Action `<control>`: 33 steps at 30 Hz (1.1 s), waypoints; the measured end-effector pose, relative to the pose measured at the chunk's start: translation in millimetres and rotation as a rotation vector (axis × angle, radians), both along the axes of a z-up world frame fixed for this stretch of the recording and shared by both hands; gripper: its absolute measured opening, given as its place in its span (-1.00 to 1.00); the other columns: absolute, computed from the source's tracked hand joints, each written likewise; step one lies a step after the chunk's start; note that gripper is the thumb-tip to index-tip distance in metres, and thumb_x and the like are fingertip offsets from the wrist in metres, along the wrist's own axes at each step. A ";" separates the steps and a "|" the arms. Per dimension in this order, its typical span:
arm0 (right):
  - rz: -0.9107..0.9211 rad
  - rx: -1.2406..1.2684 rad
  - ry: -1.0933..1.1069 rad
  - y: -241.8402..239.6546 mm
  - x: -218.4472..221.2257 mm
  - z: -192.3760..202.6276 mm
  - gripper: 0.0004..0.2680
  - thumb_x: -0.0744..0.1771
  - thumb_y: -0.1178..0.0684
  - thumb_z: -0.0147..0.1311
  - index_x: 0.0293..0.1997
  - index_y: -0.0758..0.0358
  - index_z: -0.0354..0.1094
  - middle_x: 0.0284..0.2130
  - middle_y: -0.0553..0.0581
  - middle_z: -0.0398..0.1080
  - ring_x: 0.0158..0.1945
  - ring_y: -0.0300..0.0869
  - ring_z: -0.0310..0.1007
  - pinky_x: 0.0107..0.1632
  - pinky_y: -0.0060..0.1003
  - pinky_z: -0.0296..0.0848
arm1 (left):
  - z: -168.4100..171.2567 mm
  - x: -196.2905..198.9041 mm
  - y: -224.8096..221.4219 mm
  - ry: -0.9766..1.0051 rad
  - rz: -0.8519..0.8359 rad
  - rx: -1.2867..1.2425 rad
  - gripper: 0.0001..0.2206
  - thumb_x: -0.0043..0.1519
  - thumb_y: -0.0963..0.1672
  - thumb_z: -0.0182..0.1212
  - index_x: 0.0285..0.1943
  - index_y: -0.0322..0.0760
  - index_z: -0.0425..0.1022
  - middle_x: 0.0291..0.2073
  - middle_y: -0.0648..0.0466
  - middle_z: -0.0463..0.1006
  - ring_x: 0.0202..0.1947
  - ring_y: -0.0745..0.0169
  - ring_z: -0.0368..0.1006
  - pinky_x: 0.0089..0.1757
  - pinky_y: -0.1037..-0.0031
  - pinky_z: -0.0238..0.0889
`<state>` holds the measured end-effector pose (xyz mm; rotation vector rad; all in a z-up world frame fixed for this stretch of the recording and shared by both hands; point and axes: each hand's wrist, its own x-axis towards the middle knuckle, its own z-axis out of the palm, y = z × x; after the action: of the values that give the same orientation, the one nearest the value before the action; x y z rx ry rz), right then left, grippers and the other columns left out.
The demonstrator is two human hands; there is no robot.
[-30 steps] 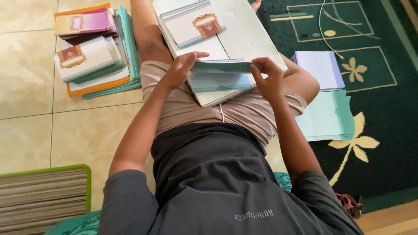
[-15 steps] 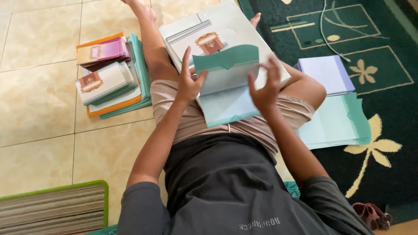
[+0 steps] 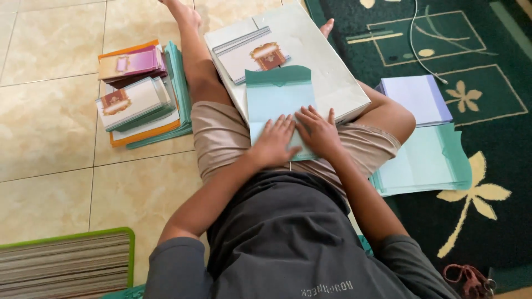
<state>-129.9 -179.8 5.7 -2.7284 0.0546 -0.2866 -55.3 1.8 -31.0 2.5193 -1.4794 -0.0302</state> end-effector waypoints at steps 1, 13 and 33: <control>0.001 0.001 -0.002 -2.0 0.6 -1.1 -0.67 0.45 -0.23 -0.10 0.37 -0.12 0.34 0.34 0.12 0.31 0.49 -0.01 0.13 0.43 0.49 -0.37 | 8.8 -0.8 3.9 -0.002 0.001 0.001 -0.15 0.30 0.29 -0.25 0.54 -0.39 0.11 0.52 -0.26 0.10 0.52 -0.23 0.01 0.33 -0.21 -0.09; 0.045 -0.091 0.117 13.8 -16.4 24.3 -0.62 0.47 -0.22 -0.22 0.51 -0.07 0.14 0.46 0.14 0.13 0.57 0.02 -0.08 0.45 0.45 -0.39 | 25.3 46.8 34.5 0.090 0.304 0.136 -0.23 0.37 0.21 -0.31 0.61 -0.33 -0.02 0.61 -0.11 -0.11 0.60 -0.07 -0.25 0.41 -0.22 -0.54; 0.012 -0.271 0.383 16.0 25.9 26.2 -0.37 0.42 -0.52 -0.49 0.61 0.08 -0.20 0.57 0.21 -0.22 0.62 0.03 -0.32 0.51 0.32 -0.39 | 44.3 23.4 37.1 0.133 0.183 0.228 -0.17 0.33 0.26 -0.40 0.63 -0.31 -0.07 0.62 -0.05 -0.18 0.61 -0.13 -0.37 0.41 -0.20 -0.68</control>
<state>-103.9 -163.8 31.9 -3.0130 0.1122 0.2537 -31.9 38.9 13.2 2.7594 -1.2533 -0.3480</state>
